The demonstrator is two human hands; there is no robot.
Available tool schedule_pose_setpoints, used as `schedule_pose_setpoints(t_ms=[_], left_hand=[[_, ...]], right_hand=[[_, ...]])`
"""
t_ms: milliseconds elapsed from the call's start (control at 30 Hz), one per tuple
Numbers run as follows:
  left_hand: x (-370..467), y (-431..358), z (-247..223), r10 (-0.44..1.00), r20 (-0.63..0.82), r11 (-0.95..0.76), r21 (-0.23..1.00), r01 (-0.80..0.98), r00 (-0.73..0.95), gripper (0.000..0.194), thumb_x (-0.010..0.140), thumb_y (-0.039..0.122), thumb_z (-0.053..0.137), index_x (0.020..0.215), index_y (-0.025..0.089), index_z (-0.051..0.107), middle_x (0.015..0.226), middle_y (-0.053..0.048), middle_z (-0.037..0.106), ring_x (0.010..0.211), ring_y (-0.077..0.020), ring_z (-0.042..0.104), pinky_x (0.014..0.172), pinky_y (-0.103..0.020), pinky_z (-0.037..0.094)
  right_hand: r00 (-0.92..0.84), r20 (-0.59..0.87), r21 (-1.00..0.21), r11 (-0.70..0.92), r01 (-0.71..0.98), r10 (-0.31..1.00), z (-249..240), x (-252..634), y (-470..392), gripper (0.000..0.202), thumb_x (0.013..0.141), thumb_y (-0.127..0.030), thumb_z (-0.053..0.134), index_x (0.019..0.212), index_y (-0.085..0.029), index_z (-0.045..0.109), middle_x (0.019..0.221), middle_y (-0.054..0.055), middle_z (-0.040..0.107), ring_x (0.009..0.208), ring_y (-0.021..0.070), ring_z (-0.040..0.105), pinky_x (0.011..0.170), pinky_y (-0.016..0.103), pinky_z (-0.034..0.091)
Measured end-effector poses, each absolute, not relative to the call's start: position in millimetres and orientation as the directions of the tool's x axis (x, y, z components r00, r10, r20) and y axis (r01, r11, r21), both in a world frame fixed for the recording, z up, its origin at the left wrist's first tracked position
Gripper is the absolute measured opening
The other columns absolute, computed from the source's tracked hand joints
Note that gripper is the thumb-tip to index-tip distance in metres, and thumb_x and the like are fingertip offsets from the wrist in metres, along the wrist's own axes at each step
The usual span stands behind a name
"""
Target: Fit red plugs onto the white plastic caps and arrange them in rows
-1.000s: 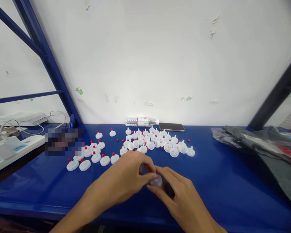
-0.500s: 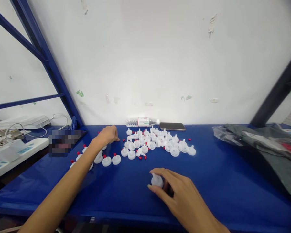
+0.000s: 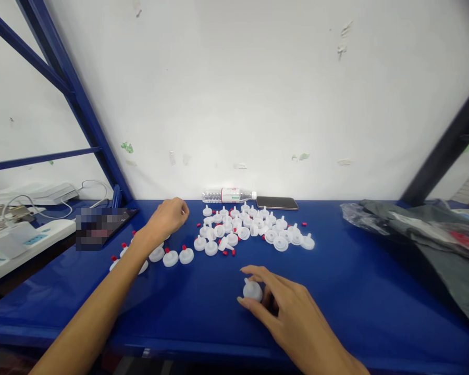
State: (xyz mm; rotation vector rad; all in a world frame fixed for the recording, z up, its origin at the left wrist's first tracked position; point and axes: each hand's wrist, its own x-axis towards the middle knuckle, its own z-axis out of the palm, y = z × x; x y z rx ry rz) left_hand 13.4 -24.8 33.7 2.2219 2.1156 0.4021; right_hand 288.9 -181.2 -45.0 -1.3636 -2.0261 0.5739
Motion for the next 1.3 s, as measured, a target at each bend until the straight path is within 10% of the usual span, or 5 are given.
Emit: schedule_pose_setpoints(t_ms=[333, 1300], left_hand=[[87, -142, 23, 0.932, 0.021, -0.204, 0.857, 0.474, 0.362, 0.019, 0.085, 0.036, 0.067, 0.088, 0.022, 0.079, 0.08, -0.002, 0.076, 0.069, -0.0163, 0.065, 0.06, -0.025, 0.054], [116, -148, -6, 0.87, 0.095, -0.353, 0.803, 0.48, 0.483, 0.019, 0.083, 0.011, 0.066, 0.084, 0.021, 0.083, 0.084, 0.0, 0.078, 0.075, -0.0134, 0.068, 0.075, -0.023, 0.047]], right_hand=[[-0.255, 0.25, -0.725, 0.355, 0.591, 0.934, -50, 289, -180, 0.067, 0.092, -0.031, 0.069, 0.152, -0.034, 0.039, 0.101, -0.003, 0.077, 0.067, 0.0161, 0.069, 0.065, 0.028, 0.053], [-0.264, 0.188, -0.678, 0.32, 0.662, 0.946, -61, 293, -174, 0.064, 0.089, -0.021, 0.07, 0.148, -0.033, 0.047, 0.071, -0.008, 0.067, 0.062, 0.0157, 0.066, 0.065, 0.026, 0.051]])
